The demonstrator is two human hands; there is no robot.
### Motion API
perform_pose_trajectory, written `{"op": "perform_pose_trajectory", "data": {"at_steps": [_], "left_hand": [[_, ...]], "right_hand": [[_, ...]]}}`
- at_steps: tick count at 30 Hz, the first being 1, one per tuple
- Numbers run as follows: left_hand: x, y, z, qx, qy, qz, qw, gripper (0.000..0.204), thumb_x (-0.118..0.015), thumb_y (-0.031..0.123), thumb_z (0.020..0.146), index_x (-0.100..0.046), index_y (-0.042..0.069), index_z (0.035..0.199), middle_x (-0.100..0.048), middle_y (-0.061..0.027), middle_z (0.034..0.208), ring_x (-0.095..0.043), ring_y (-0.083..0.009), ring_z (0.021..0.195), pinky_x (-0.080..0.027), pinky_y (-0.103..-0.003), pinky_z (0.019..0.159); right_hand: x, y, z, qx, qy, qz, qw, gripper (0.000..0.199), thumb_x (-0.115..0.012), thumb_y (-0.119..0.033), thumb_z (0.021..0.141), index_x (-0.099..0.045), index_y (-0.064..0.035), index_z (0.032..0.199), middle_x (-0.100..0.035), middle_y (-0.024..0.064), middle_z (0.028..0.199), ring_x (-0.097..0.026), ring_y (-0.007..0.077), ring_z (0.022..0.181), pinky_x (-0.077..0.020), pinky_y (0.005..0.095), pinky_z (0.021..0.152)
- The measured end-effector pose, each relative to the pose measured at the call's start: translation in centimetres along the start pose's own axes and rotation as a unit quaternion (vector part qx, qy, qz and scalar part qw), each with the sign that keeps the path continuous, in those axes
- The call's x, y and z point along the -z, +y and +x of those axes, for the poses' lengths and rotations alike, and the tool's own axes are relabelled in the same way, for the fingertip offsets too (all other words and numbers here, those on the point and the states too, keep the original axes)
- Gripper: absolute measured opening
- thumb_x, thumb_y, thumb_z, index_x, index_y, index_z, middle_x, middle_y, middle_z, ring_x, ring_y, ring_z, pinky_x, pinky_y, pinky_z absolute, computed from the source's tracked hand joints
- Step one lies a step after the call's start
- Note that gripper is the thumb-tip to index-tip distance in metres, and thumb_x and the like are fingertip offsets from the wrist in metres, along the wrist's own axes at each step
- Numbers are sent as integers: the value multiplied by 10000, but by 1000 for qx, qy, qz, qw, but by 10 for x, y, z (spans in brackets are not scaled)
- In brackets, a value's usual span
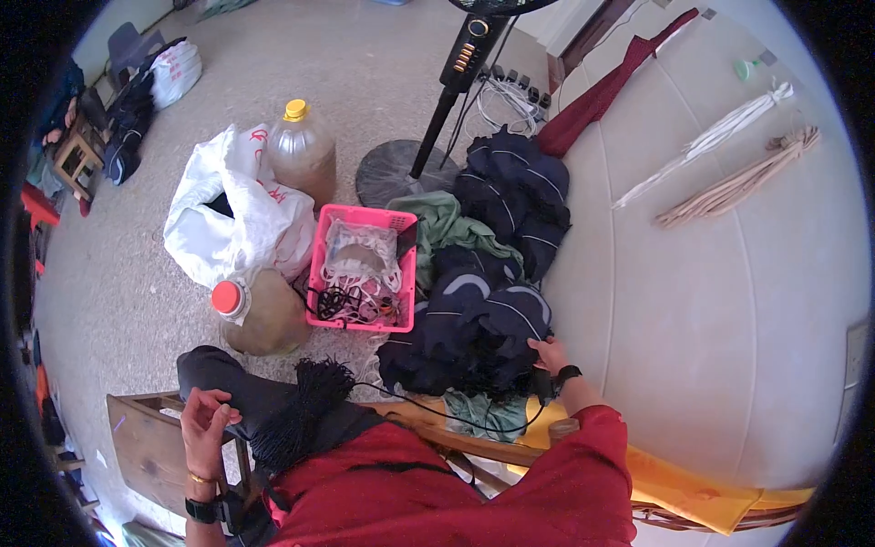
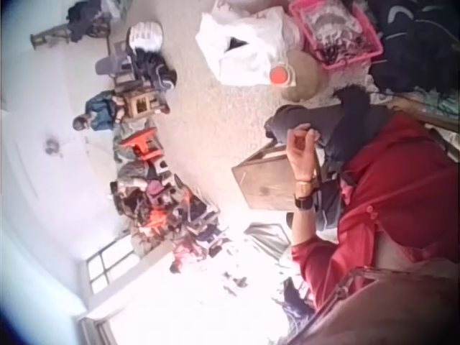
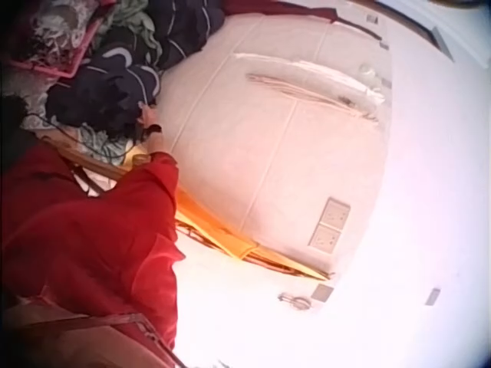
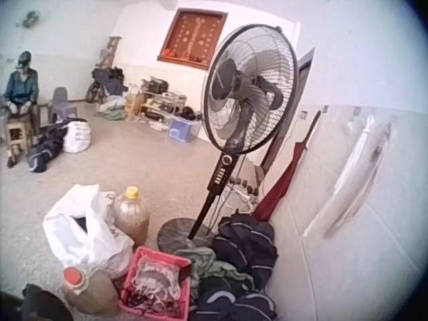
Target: Bundling a stack of shoe uppers with a rubber band and placing them into a bag.
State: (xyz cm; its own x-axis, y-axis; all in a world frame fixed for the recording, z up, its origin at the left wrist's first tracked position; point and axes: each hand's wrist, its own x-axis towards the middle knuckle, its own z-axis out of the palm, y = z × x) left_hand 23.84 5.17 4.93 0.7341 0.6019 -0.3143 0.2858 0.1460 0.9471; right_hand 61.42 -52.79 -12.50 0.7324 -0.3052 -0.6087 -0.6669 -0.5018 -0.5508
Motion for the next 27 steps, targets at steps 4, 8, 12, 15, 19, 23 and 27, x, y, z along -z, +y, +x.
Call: {"op": "perform_pose_trajectory", "data": {"at_steps": [4, 8, 12, 15, 19, 23, 27], "left_hand": [[9, -5, -6, -11, 13, -18, 1000, 134, -633, -27, 911, -510, 25, 926, -627, -107, 1047, -660, -139, 806, -571, -307, 761], [16, -4, -15, -8, 32, -44, 998, 137, -633, -48, 898, -509, 9, 910, -623, -114, 1039, -647, -136, 859, -572, -295, 799], [17, -7, -11, -18, 21, -77, 997, 148, -622, -74, 895, -499, 7, 894, -640, -129, 1021, -651, -161, 883, -571, -309, 808], [30, -15, -17, -22, 51, -76, 996, 141, -633, -60, 902, -508, 4, 899, -646, -122, 1015, -658, -159, 889, -564, -296, 814], [50, -18, -28, -35, 90, -101, 990, 128, -634, -41, 916, -513, -1, 903, -656, -107, 1013, -658, -138, 868, -563, -278, 795], [73, -29, -37, -44, 131, -93, 986, 125, -630, -30, 923, -511, 1, 898, -656, -104, 1013, -658, -133, 868, -564, -277, 796], [91, -45, -42, -49, 176, -85, 979, 136, -645, -16, 914, -514, -1, 883, -663, -97, 978, -662, -134, 865, -570, -284, 777]], "right_hand": [[-3, -29, -22, 13, -42, -97, 994, 683, -776, -342, 828, -488, -19, 1356, -633, 107, 1124, -662, 250, 892, -570, 405, 779], [-21, -43, -37, 92, 60, -167, 980, 705, -811, -287, 758, -515, 38, 1310, -662, 155, 1058, -670, 256, 914, -554, 395, 792], [0, -34, -14, 228, 195, -240, 923, 547, -804, -197, 736, -593, 57, 1172, -685, 172, 956, -682, 252, 868, -554, 365, 733], [-35, -76, -41, 208, 89, -221, 949, 395, -787, -153, 768, -627, 23, 1084, -676, 123, 888, -669, 205, 757, -553, 328, 648], [-83, -135, -87, 145, -132, -152, 969, 189, -757, -106, 834, -653, -35, 975, -640, 34, 793, -613, 112, 628, -524, 260, 551], [-148, -196, -138, 180, -267, -179, 930, 196, -740, -118, 857, -676, -28, 1019, -654, 42, 813, -619, 123, 660, -545, 277, 606], [-233, -246, -167, 260, -382, -164, 872, 199, -714, -107, 880, -677, -14, 1052, -669, 51, 829, -614, 115, 671, -518, 259, 630]]}}
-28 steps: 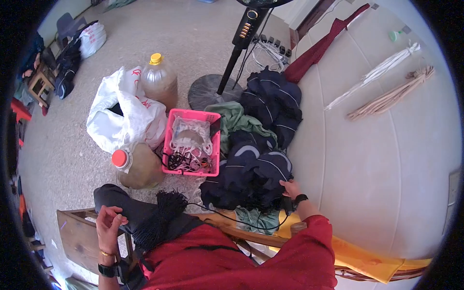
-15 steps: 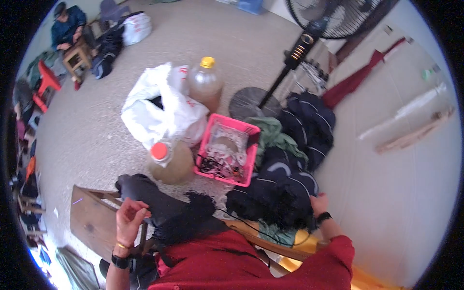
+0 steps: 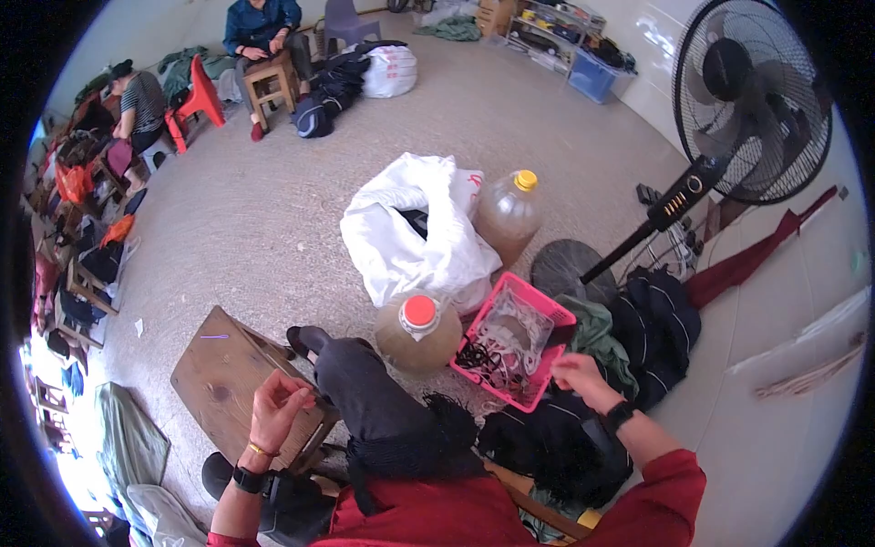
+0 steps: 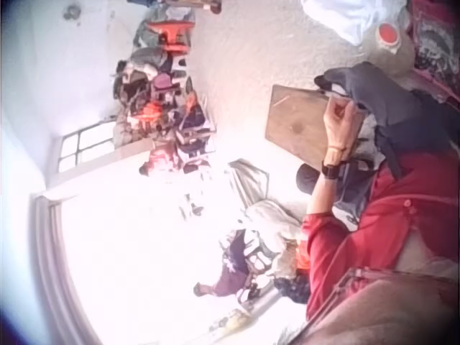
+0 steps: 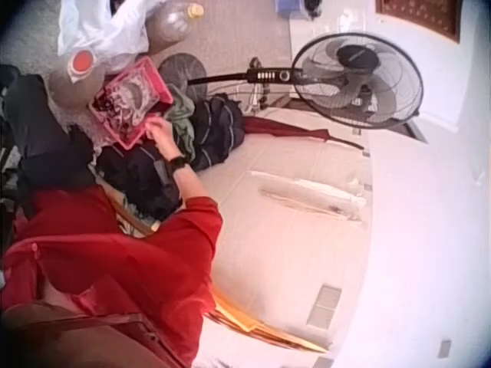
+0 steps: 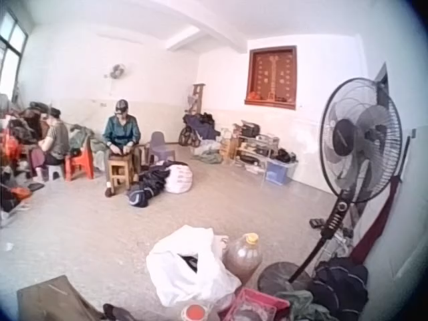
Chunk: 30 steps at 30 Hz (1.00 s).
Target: Bundling a stack of shoe uppers with a rubber band and placing them into a bag.
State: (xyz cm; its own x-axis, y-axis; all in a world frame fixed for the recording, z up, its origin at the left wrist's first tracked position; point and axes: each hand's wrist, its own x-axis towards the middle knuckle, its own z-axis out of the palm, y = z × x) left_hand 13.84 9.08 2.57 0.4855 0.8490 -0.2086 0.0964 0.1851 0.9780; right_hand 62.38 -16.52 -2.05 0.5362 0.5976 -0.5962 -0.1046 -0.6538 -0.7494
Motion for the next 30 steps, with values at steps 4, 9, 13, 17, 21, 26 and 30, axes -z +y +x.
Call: {"op": "perform_pose_trajectory", "data": {"at_steps": [4, 9, 13, 17, 21, 26, 30], "left_hand": [[11, -8, 6, -74, 74, 170, 980, 156, -684, -16, 855, -529, -13, 844, -676, -87, 889, -669, -138, 836, -572, -296, 732], [34, -38, 13, -113, 152, 200, 961, 168, -710, -7, 796, -552, -12, 854, -669, -95, 861, -668, -169, 784, -563, -308, 707], [36, -31, 16, -173, 166, 301, 923, 216, -736, -4, 742, -563, 1, 872, -606, -95, 860, -612, -208, 722, -525, -314, 678], [47, -39, 19, -200, 150, 287, 925, 241, -749, 1, 720, -564, 8, 875, -566, -91, 866, -570, -212, 713, -500, -313, 672], [45, -33, 20, -177, 135, 284, 933, 236, -747, 3, 718, -551, 8, 851, -580, -92, 886, -568, -217, 731, -490, -314, 675], [41, -22, 14, -136, 136, 298, 935, 256, -759, 20, 697, -529, 18, 809, -591, -120, 897, -574, -287, 803, -477, -359, 701], [41, -25, 16, -145, 123, 326, 926, 282, -794, 82, 681, -535, 36, 781, -601, -121, 865, -585, -294, 823, -475, -367, 704]], "right_hand": [[-49, -46, 71, 120, -29, -48, 991, 196, -678, -85, 898, -662, 17, 1064, -668, 59, 824, -615, 119, 682, -487, 271, 601], [-103, -105, 140, 258, -97, -206, 939, 221, -676, -93, 882, -663, 7, 1079, -686, 50, 840, -634, 106, 701, -511, 267, 624], [-132, -151, 169, 321, -53, -273, 905, 237, -688, -105, 854, -680, 13, 1060, -701, 66, 841, -646, 104, 712, -517, 275, 632], [-168, -182, 192, 336, -46, -281, 898, 262, -718, -157, 806, -710, -12, 1024, -720, 96, 840, -675, 154, 748, -538, 301, 698], [-195, -185, 232, 352, -44, -300, 886, 335, -759, -206, 779, -710, -11, 1047, -730, 113, 869, -699, 211, 808, -556, 327, 758], [-235, -168, 314, 333, -28, -349, 875, 565, -791, -279, 779, -623, 32, 1219, -705, 179, 1078, -705, 247, 930, -565, 348, 809], [-247, -153, 381, 324, -8, -389, 863, 839, -793, -422, 764, -487, 72, 1369, -634, 250, 1234, -653, 342, 1095, -521, 399, 940]]}}
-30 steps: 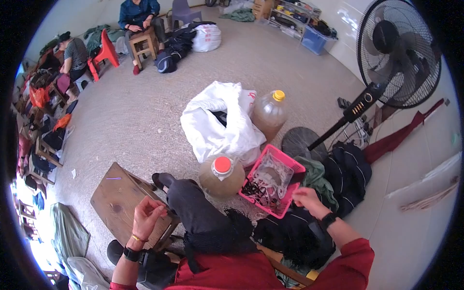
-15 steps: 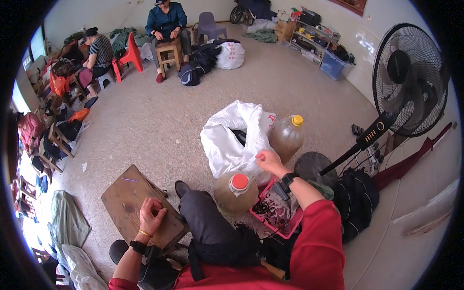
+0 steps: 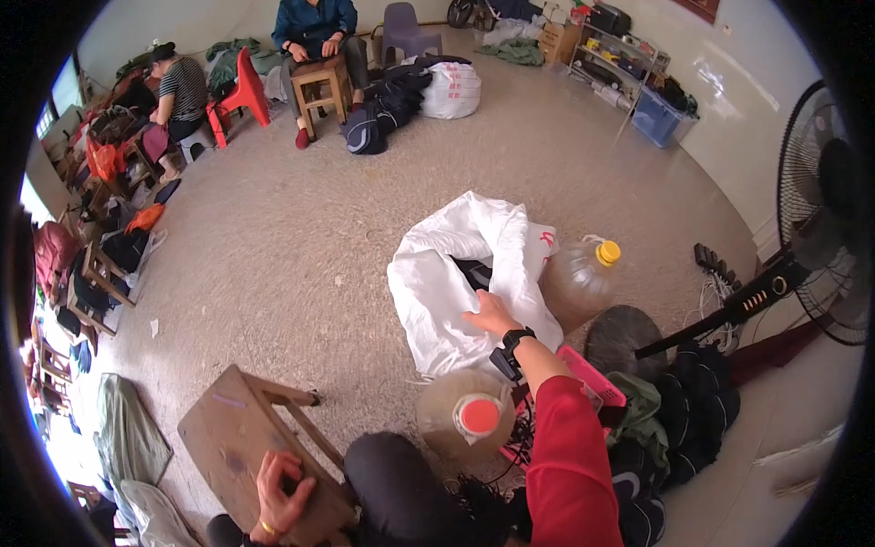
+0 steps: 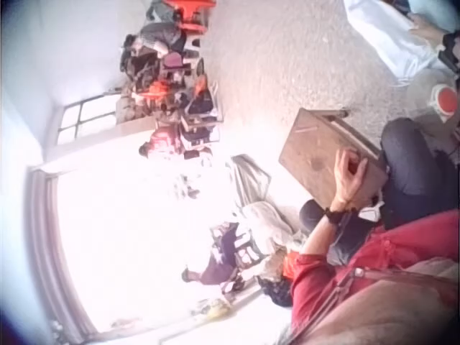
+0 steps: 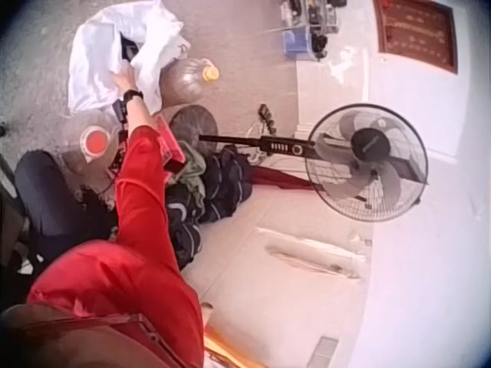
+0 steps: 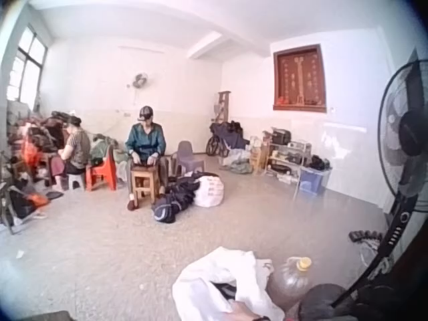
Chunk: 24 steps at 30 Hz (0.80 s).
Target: Bundling a stack of shoe uppers with a rubber band and placing them into a bag.
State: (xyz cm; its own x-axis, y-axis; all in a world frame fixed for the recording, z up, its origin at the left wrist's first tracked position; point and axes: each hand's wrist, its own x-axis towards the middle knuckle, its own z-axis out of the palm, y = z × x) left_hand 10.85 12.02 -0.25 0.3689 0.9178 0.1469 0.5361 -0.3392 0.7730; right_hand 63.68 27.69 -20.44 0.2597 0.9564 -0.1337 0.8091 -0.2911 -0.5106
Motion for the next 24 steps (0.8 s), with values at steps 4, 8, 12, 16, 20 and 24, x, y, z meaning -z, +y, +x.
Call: {"op": "perform_pose_trajectory", "data": {"at_steps": [4, 8, 12, 16, 20, 24], "left_hand": [[9, 24, 10, 95, -49, -52, 993, 261, -785, 55, 754, -580, 17, 912, -582, -163, 982, -555, -305, 861, -457, -411, 763], [9, 33, 22, 82, -76, -24, 993, 260, -776, 41, 745, -564, 4, 890, -575, -170, 981, -546, -330, 863, -453, -404, 764], [9, 30, 28, 98, -100, -22, 990, 271, -777, 74, 753, -560, 13, 903, -574, -188, 1001, -552, -348, 906, -456, -419, 803], [4, 32, 34, 94, -104, -26, 990, 285, -782, 92, 754, -562, 15, 918, -580, -190, 1015, -562, -356, 929, -460, -430, 824], [-2, 37, 40, 89, -111, -27, 989, 287, -780, 91, 754, -565, 17, 928, -586, -195, 1021, -570, -362, 937, -463, -435, 831], [2, 36, 35, 85, -110, 3, 990, 278, -776, 75, 747, -571, 19, 925, -588, -196, 1016, -573, -361, 937, -465, -439, 829]], "right_hand": [[-33, 13, 27, -24, 57, -12, 998, 950, -764, -521, 757, -438, 106, 1393, -597, 297, 1275, -596, 391, 1191, -474, 413, 1007], [-63, 2, 43, -44, -135, 79, 987, 713, -778, -398, 715, -585, 43, 1241, -649, 278, 1180, -644, 382, 1106, -516, 418, 935], [-109, -81, 25, 174, -330, 100, 922, 546, -656, -317, 805, -584, 21, 1227, -654, 253, 1156, -639, 382, 1072, -503, 441, 908], [-94, -96, 17, 196, -395, 59, 896, 598, -593, -307, 886, -474, -8, 1390, -636, 261, 1205, -647, 373, 1052, -492, 409, 896], [-97, -39, 23, 91, -302, 224, 922, 426, -591, -199, 876, -636, -61, 1277, -692, 228, 1110, -671, 365, 1010, -504, 384, 884], [-80, 5, 13, 93, -150, 64, 982, 241, -590, -115, 822, -757, -74, 991, -698, 220, 911, -678, 406, 880, -538, 467, 790]]}}
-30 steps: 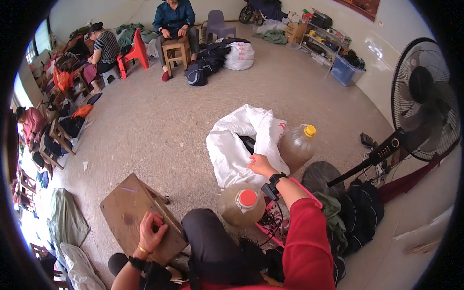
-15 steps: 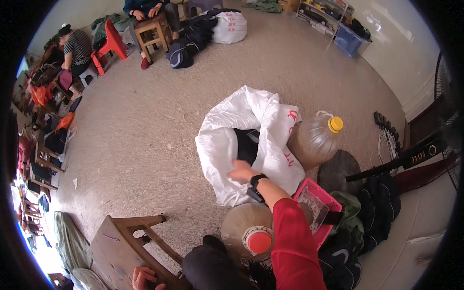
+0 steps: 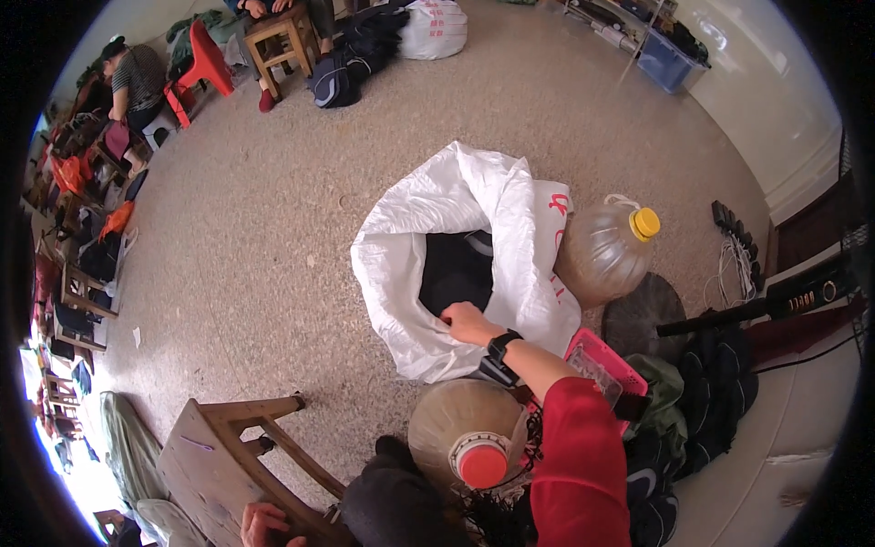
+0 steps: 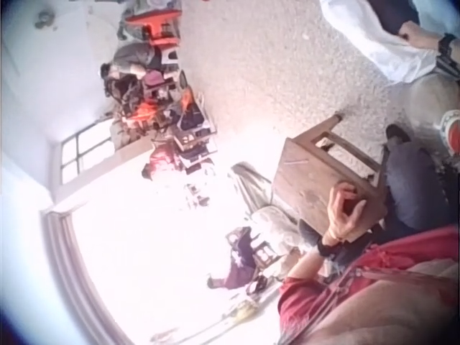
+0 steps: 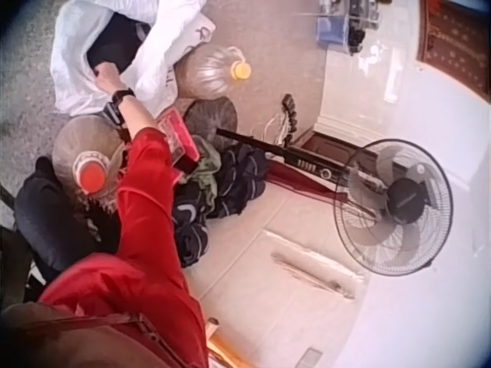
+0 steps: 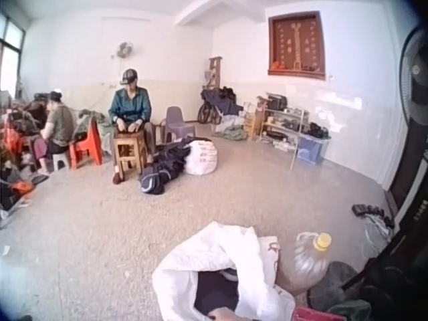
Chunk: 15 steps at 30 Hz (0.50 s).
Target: Bundling a stack of shoe uppers with a rubber band and placing them into a bag.
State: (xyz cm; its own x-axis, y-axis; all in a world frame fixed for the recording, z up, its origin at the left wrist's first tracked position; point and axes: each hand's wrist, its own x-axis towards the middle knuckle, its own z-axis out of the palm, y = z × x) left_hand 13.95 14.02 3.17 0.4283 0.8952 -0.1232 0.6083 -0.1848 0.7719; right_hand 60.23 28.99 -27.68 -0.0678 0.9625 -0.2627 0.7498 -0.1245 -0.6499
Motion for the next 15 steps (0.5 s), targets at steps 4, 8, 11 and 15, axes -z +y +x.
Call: {"op": "perform_pose_trajectory", "data": {"at_steps": [4, 8, 11, 15], "left_hand": [[1, -3, -6, 6, 6, 3, 1000, 272, -775, 60, 742, -576, 20, 922, -588, -194, 1014, -572, -359, 935, -465, -440, 829], [1, -6, -10, 7, 10, 3, 1000, 262, -772, 44, 752, -576, 17, 924, -585, -192, 1012, -567, -352, 933, -463, -434, 832], [1, -8, -13, 15, 13, 1, 1000, 256, -771, 44, 761, -571, 16, 918, -582, -191, 1008, -563, -347, 932, -461, -431, 833], [2, -10, -14, 31, 16, -1, 999, 258, -776, 57, 767, -565, 16, 910, -578, -190, 1003, -559, -345, 928, -458, -432, 830]], "right_hand": [[1, 15, -28, -40, -67, -60, 995, 253, -565, -193, 850, -754, -59, 952, -694, 242, 947, -664, 420, 940, -534, 486, 853], [-11, 34, -48, -103, -93, -100, 985, 384, -519, -310, 895, -726, 13, 911, -673, 306, 989, -645, 463, 987, -514, 512, 904], [-12, 41, -51, -81, -56, -80, 992, 332, -554, -254, 878, -711, 38, 897, -672, 314, 963, -655, 460, 959, -518, 514, 891], [20, 45, -50, -143, 72, -66, 985, 328, -685, -129, 785, -652, 21, 1075, -642, 289, 1104, -603, 441, 1097, -486, 470, 977]]}}
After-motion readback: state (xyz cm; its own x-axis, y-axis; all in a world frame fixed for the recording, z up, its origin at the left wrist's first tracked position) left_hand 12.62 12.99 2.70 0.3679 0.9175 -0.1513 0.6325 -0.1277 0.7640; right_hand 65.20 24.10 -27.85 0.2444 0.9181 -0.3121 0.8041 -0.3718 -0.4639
